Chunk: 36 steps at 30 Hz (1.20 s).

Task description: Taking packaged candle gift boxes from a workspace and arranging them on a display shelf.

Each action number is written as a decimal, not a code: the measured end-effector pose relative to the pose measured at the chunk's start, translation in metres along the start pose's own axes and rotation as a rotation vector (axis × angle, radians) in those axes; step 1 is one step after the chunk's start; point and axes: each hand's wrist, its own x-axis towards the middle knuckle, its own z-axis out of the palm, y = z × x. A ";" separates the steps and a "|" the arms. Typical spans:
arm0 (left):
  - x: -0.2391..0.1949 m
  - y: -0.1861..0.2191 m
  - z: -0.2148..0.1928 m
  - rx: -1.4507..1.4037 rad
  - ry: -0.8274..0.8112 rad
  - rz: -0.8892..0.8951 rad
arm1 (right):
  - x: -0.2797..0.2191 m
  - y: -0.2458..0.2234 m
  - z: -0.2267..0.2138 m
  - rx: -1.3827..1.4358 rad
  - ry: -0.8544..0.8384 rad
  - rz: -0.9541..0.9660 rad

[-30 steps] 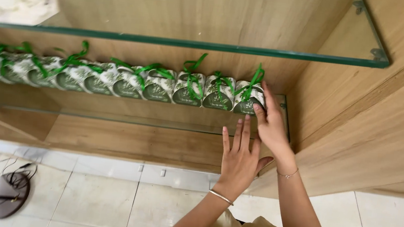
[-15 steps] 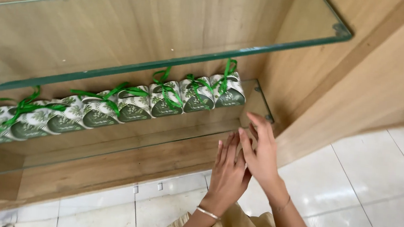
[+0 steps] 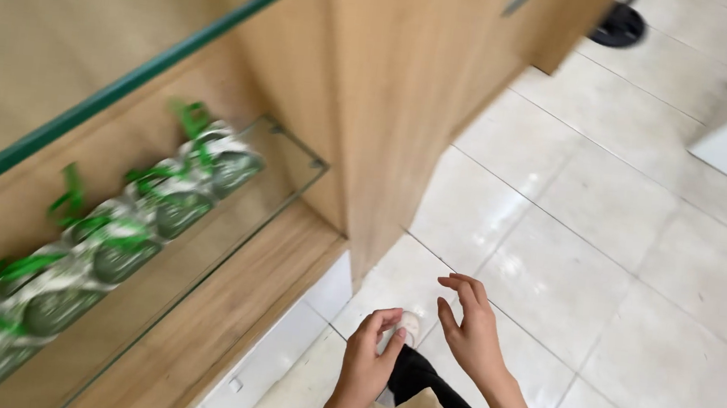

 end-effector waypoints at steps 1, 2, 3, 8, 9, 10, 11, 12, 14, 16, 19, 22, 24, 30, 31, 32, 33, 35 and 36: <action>0.002 0.007 0.008 0.010 -0.041 0.007 | -0.003 0.009 -0.007 0.002 0.033 0.027; 0.004 0.014 0.017 0.027 -0.093 0.021 | -0.006 0.019 -0.015 0.000 0.086 0.011; 0.006 0.021 0.026 0.044 -0.144 0.036 | -0.009 0.028 -0.022 -0.003 0.138 -0.006; 0.042 0.049 0.079 0.116 -0.296 0.121 | -0.008 0.078 -0.063 -0.049 0.259 0.137; 0.051 0.054 0.092 0.126 -0.316 0.127 | -0.005 0.098 -0.069 -0.095 0.320 0.071; 0.061 0.056 0.106 0.132 -0.340 0.137 | -0.001 0.102 -0.082 -0.095 0.344 0.085; 0.071 0.058 0.121 0.135 -0.354 0.143 | 0.004 0.107 -0.097 -0.076 0.338 0.164; 0.081 0.061 0.139 0.134 -0.365 0.146 | 0.010 0.112 -0.114 -0.058 0.327 0.243; 0.099 0.071 0.172 0.143 -0.397 0.162 | 0.023 0.132 -0.141 -0.057 0.356 0.269; 0.120 0.085 0.207 0.150 -0.421 0.178 | 0.041 0.154 -0.168 -0.056 0.378 0.289; 0.149 0.110 0.258 0.163 -0.461 0.197 | 0.068 0.187 -0.209 -0.098 0.406 0.287; 0.173 0.130 0.307 0.183 -0.496 0.278 | 0.092 0.213 -0.249 -0.132 0.445 0.241; 0.190 0.142 0.336 0.229 -0.515 0.355 | 0.107 0.224 -0.275 -0.102 0.467 0.250; 0.231 0.158 0.398 0.298 -0.570 0.282 | 0.143 0.269 -0.319 -0.153 0.467 0.347; 0.238 0.160 0.404 0.299 -0.577 0.280 | 0.148 0.271 -0.324 -0.153 0.469 0.354; 0.247 0.162 0.412 0.292 -0.581 0.259 | 0.155 0.274 -0.329 -0.128 0.450 0.368; 0.257 0.163 0.419 0.285 -0.585 0.238 | 0.163 0.276 -0.334 -0.103 0.432 0.382; 0.281 0.166 0.434 0.299 -0.597 0.217 | 0.183 0.282 -0.343 -0.072 0.428 0.420; 0.294 0.168 0.442 0.313 -0.603 0.192 | 0.194 0.284 -0.348 -0.041 0.417 0.454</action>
